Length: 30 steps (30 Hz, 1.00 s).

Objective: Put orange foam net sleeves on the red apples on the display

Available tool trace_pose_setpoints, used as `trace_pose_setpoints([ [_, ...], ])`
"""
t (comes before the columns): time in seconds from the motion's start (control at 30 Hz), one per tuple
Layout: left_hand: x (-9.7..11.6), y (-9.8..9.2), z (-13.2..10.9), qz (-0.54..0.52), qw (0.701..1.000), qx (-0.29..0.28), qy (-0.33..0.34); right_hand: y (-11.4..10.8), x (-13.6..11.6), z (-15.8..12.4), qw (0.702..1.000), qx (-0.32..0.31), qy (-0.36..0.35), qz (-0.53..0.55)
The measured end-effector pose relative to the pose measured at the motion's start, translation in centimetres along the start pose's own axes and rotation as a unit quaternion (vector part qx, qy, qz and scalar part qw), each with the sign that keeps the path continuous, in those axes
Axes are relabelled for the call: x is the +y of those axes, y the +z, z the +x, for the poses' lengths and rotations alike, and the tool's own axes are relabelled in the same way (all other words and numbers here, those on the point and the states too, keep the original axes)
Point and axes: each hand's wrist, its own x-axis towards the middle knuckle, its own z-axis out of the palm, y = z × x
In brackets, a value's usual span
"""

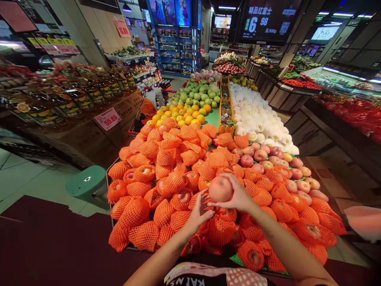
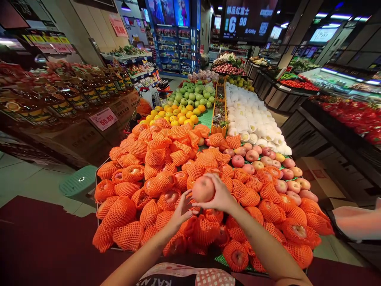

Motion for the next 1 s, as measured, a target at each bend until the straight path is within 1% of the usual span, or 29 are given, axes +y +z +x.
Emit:
trace_pose_setpoints([
  [0.03, -0.3, 0.6, 0.1, -0.026, 1.0, 0.012, -0.001, 1.1, -0.2, -1.3, 1.0, -0.017, -0.007, 0.003],
  [0.1, -0.9, 1.3, 0.0, -0.027, 0.997, 0.071, -0.007, 2.5, -0.1, -2.8, 0.997, -0.068, -0.027, 0.011],
  [0.17, -1.4, 1.2, -0.5, -0.007, 0.992, 0.125, -0.027, 2.6, 0.3, -3.0, 0.992, -0.117, -0.046, 0.013],
  [0.2, -1.6, 0.9, -0.8, -0.002, 0.989, 0.141, -0.037, 2.3, 0.6, -2.7, 0.992, -0.115, -0.048, 0.006],
  [0.23, -1.7, 0.5, -1.1, 0.002, 0.988, 0.15, -0.041, 1.8, 1.1, -2.1, 0.995, -0.09, -0.045, -0.01],
  [0.3, -1.6, -0.4, -1.6, 0.031, 0.987, 0.158, -0.027, 0.7, 2.4, -0.6, 0.997, 0.009, -0.029, -0.075],
  [0.37, -1.0, -1.1, -2.0, 0.095, 0.982, 0.164, 0.016, -0.1, 3.8, 1.2, 0.982, 0.1, -0.016, -0.157],
  [0.47, 0.0, -1.2, -2.1, 0.229, 0.957, 0.161, 0.081, -0.7, 5.6, 4.1, 0.958, 0.17, -0.011, -0.229],
  [0.53, 0.4, -0.5, -1.8, 0.31, 0.937, 0.128, 0.101, -0.8, 6.2, 6.4, 0.951, 0.182, -0.012, -0.248],
  [0.57, 0.5, 0.1, -1.6, 0.343, 0.928, 0.105, 0.105, -0.9, 6.4, 7.6, 0.951, 0.17, -0.014, -0.258],
  [0.63, 0.3, 1.4, -1.0, 0.391, 0.912, 0.079, 0.093, -1.1, 6.4, 9.9, 0.954, 0.117, -0.011, -0.274],
  [0.7, -0.1, 2.7, -0.4, 0.426, 0.899, 0.095, 0.046, -1.3, 6.2, 11.7, 0.957, 0.071, 0.004, -0.28],
  [0.77, -0.6, 3.7, 0.0, 0.448, 0.884, 0.132, -0.011, -1.9, 6.0, 12.9, 0.959, 0.065, 0.018, -0.276],
  [0.83, -1.0, 4.2, 0.0, 0.469, 0.869, 0.154, -0.033, -2.9, 5.7, 13.0, 0.958, 0.087, 0.016, -0.273],
  [0.87, -1.2, 4.4, 0.0, 0.484, 0.86, 0.161, -0.032, -3.6, 5.4, 12.8, 0.958, 0.113, 0.007, -0.262],
  [0.93, -1.4, 4.6, -0.3, 0.524, 0.832, 0.181, -0.029, -4.9, 4.6, 11.4, 0.96, 0.185, -0.028, -0.211],
  [1.0, -1.5, 4.6, -0.6, 0.564, 0.799, 0.205, -0.038, -6.1, 3.6, 9.2, 0.957, 0.251, -0.064, -0.127],
])
